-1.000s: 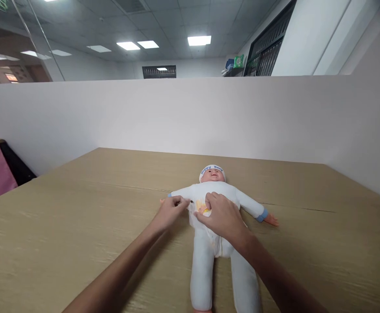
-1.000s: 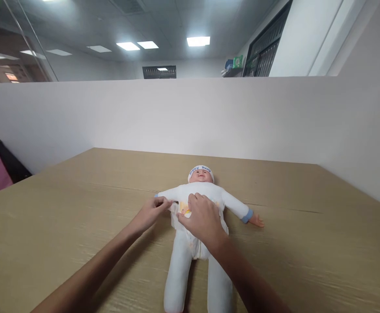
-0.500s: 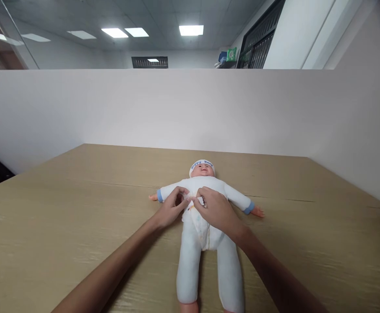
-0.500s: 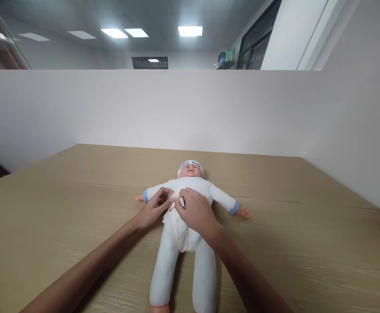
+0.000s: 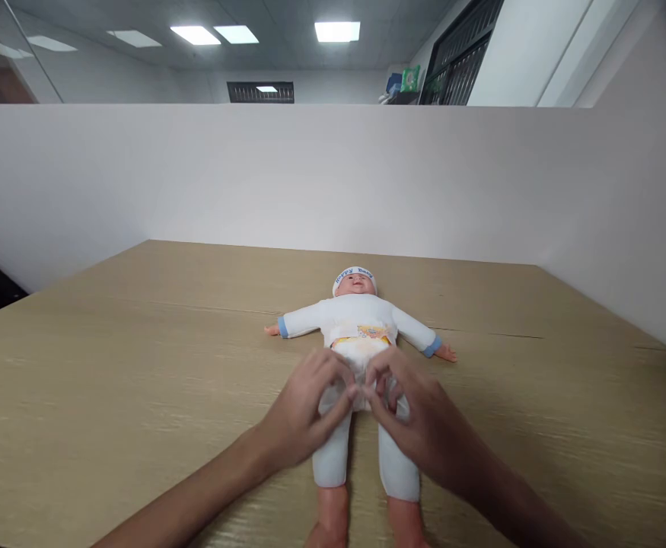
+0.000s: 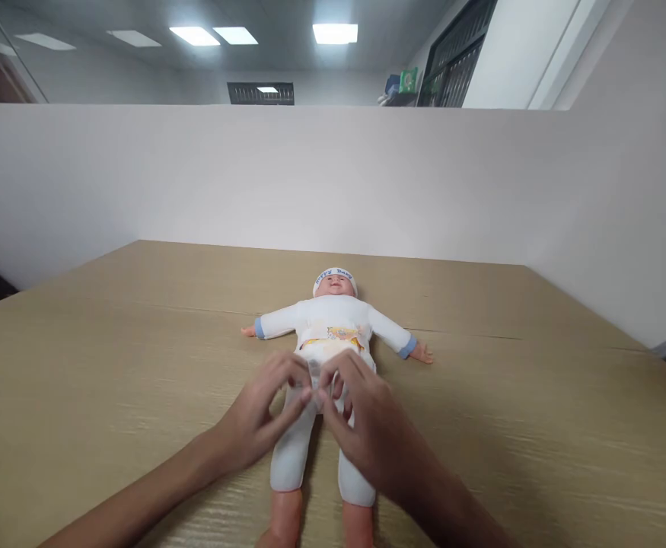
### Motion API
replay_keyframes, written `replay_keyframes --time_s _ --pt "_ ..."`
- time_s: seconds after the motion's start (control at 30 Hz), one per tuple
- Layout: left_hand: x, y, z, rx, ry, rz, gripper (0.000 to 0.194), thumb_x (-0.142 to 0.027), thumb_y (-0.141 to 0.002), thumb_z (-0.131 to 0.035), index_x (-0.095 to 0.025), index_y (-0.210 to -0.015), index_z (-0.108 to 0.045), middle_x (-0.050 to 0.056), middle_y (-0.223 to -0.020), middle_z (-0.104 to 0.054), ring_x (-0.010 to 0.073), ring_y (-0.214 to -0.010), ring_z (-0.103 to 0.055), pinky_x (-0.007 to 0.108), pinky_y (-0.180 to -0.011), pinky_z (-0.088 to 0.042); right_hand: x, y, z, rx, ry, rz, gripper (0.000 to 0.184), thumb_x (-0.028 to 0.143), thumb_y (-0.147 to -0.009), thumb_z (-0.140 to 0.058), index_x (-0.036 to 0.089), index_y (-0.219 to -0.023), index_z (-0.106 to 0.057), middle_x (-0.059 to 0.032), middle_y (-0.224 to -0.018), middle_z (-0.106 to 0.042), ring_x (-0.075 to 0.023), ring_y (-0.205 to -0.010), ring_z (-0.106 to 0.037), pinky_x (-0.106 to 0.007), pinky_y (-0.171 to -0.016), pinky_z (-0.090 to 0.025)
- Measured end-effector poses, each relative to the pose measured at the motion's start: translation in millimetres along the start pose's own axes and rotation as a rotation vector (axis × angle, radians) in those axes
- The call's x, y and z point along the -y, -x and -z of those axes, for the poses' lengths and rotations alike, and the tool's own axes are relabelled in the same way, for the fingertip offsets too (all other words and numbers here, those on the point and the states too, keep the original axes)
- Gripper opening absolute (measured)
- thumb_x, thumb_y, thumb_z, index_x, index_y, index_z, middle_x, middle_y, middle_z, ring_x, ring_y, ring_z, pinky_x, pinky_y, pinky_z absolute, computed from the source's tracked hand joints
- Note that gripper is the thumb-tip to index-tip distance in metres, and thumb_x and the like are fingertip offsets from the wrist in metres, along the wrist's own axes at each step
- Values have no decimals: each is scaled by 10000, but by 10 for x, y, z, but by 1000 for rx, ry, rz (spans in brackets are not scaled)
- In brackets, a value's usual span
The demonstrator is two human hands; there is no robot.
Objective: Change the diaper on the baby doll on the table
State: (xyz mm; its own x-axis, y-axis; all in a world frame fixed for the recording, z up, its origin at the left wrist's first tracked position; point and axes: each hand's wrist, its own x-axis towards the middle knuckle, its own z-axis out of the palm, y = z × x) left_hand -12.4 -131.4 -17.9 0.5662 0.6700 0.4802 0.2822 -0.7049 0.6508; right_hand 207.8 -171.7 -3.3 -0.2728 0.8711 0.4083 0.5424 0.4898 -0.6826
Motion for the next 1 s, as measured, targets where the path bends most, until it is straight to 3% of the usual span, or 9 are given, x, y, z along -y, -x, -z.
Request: replay_keyframes --time_s 0.1,0.17,0.3,0.43,0.53,0.73,0.87,1.0 --pt "-78 212 -12 309 -133 -54 206 -348 -1127 -521 -220 -996 -613 37 -1026 -700 222 -971 -556 389 -877 -393 -41 416 -22 212 -28 -83 115 173 -1041 -558 262 -1103 -597 -2 -1059 -644 -155 -857 -650 -269 -775 -526" --pt "-4 292 -31 378 -203 -13 256 -359 -1131 -508 -216 -941 -603 31 -985 -704 228 -942 -537 398 -864 -374 -203 569 -53 249 14 -121 114 181 -1064 -532 255 -1097 -611 -16 -1070 -664 -172 -869 -671 -291 -784 -529" --pt "168 294 -80 291 -240 167 298 -408 -1116 -521 -212 -900 -580 37 -911 -662 243 -942 -540 392 -860 -379 -495 569 -127 113 195 -147 119 235 -1099 -539 249 -1128 -653 -21 -1012 -690 -207 -862 -679 -335 -790 -504" --pt "214 174 -170 199 -306 312 324 -518 -1055 -625 -213 -956 -576 49 -944 -640 256 -911 -565 387 -843 -402 -529 408 -265 28 351 -129 68 258 -1083 -607 227 -1056 -661 -6 -902 -664 -220 -801 -659 -343 -736 -453" --pt "243 95 -233 198 -387 337 320 -492 -1040 -650 -215 -906 -562 35 -871 -621 250 -843 -563 394 -838 -398 -514 346 -369 3 372 -128 146 238 -1074 -613 223 -932 -643 3 -847 -644 -203 -738 -636 -334 -693 -423" --pt "319 109 -261 137 -323 293 320 -421 -1048 -616 -216 -811 -552 15 -802 -606 226 -812 -562 378 -817 -402 -508 407 -421 -72 256 -171 108 275 -1076 -595 242 -1009 -674 -12 -971 -673 -186 -723 -648 -330 -696 -471" --pt "321 153 -248 65 -199 212 215 -377 -1053 -596 -215 -913 -618 65 -1071 -678 241 -981 -615 388 -898 -460 -461 458 -432 -59 182 -206 124 305 -1087 -563 258 -1129 -670 -51 -1126 -678 -215 -822 -675 -373 -777 -532" --pt "309 170 -245 28 -125 196 158 -365 -1064 -596 -226 -1039 -667 104 -1417 -620 275 -1198 -608 422 -1034 -472 -432 491 -463 -66 194 -211 193 311 -1079 -562 277 -1249 -648 -92 -1336 -650 -289 -1047 -676 -451 -898 -557"
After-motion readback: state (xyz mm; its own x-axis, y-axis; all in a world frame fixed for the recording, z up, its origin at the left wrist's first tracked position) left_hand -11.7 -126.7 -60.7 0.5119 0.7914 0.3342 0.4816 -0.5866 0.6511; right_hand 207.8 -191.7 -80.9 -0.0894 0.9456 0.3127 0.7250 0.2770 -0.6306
